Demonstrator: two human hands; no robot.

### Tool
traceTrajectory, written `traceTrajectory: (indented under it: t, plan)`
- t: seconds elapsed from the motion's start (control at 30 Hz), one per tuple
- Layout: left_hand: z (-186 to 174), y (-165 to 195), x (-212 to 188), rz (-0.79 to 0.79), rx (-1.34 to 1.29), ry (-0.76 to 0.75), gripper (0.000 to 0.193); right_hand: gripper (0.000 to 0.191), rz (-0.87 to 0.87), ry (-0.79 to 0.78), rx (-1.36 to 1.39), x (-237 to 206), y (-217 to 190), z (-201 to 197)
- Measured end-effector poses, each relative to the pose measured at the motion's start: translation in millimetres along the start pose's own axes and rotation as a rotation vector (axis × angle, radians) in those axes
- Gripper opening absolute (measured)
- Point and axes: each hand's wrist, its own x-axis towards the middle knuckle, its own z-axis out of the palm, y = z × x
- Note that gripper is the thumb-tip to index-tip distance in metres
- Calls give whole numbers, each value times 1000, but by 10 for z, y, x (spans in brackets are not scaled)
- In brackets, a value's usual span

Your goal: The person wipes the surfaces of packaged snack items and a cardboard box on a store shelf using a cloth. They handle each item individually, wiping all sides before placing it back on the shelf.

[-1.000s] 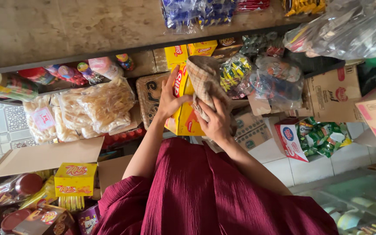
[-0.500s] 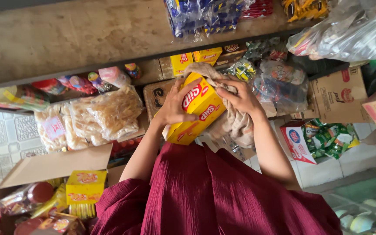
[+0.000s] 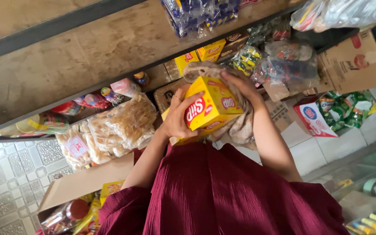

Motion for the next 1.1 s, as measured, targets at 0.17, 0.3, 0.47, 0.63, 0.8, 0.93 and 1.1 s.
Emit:
traceTrajectory:
  t: [0.17, 0.3, 0.47, 0.63, 0.8, 0.93, 1.1]
  plan:
    - [127, -245, -51, 1, -602, 253, 117, 63, -37, 9, 627, 199, 519, 181]
    - [2, -280, -102, -110, -929, 420, 119, 56, -267, 218, -59, 423, 1007, 209]
    - [-291, -298, -114, -140, -1024, 517, 115, 52, -233, 191, -28, 190, 1288, 601]
    - [-343, -384, -208, -245, -1229, 589, 106, 56, -10, 199, 376, -253, 1160, 1127]
    - [-253, -661, -412, -647, -1662, 396, 71, 64, -19, 229, 502, -617, 853, 1448]
    - [-116, -904, -452, -655, -1833, 229, 61, 77, 273, 397, 360, -767, 581, 1560]
    - [26, -951, -338, -566, -1445, 275, 61, 72, 1, 194, 692, -638, 419, 1347]
